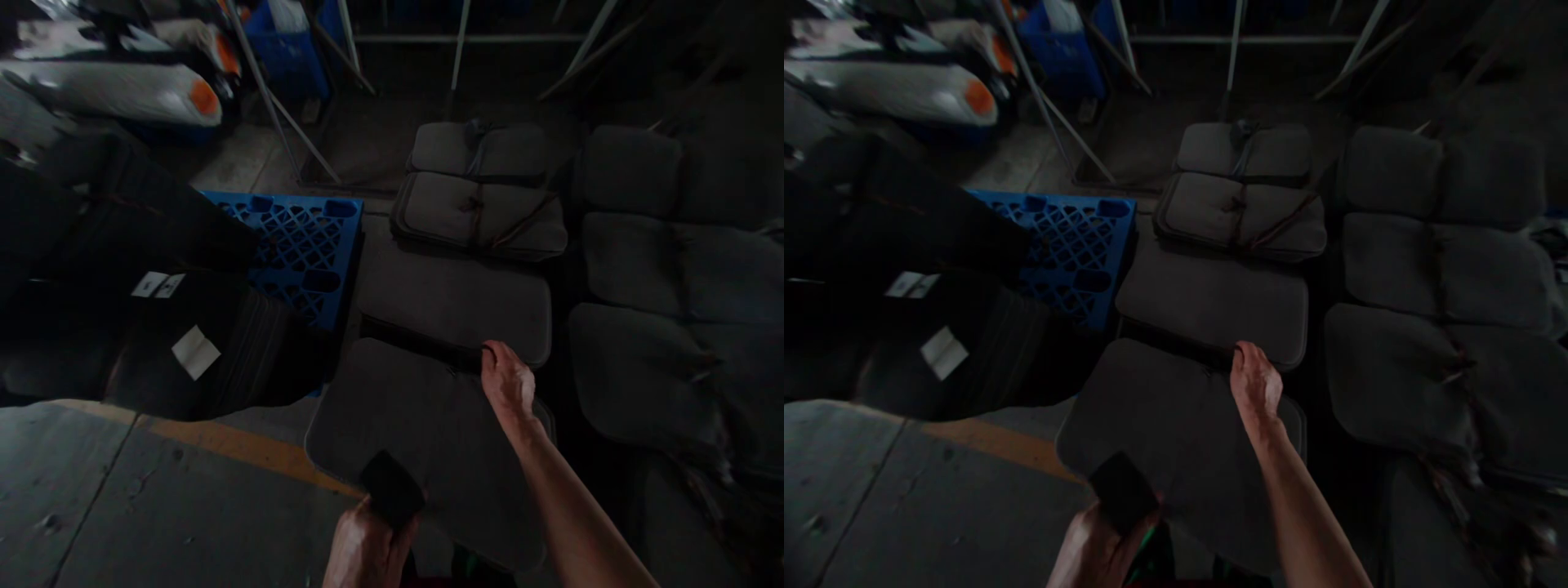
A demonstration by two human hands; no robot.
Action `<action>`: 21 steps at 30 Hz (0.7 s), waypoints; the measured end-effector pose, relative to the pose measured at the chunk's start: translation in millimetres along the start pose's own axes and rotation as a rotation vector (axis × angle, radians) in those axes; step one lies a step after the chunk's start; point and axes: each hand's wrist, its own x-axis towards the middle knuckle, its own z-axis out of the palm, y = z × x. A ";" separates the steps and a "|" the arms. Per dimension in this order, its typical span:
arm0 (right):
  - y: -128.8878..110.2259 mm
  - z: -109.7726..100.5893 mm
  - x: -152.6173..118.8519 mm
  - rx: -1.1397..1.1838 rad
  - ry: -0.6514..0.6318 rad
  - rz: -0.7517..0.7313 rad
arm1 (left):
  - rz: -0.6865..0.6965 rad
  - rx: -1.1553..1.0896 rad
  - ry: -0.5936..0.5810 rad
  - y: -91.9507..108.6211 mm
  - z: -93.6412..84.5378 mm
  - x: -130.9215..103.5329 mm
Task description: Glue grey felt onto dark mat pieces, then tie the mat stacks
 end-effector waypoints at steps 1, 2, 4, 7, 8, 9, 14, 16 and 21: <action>3.8 -1.4 0.3 0.055 0.032 0.048 | 0.023 0.066 -0.005 6.1 -1.1 5.1; 8.3 -2.7 0.3 0.114 0.053 0.100 | 0.063 0.127 0.007 11.1 -2.2 10.2; 17.7 -3.7 -0.3 0.235 0.073 0.203 | 0.141 0.149 0.021 18.3 -3.9 19.7; 26.8 -1.5 -1.9 0.405 0.121 0.325 | 0.229 0.091 -0.139 24.6 -4.5 32.5; 27.6 -0.7 -3.2 0.446 0.146 0.358 | 0.236 0.071 -0.192 25.6 -3.9 36.1; 27.1 -0.3 -5.3 0.475 0.169 0.386 | 0.225 0.045 -0.216 26.0 -2.8 39.3; 10.4 1.2 -24.6 0.442 0.142 0.320 | 0.169 -0.098 -0.170 16.8 9.1 47.6; 1.6 6.6 -27.2 0.380 0.034 0.179 | 0.196 -0.129 -0.152 11.2 14.1 48.2; -9.0 27.7 -6.9 0.146 -0.139 -0.008 | 0.163 -0.203 -0.088 1.3 21.6 50.3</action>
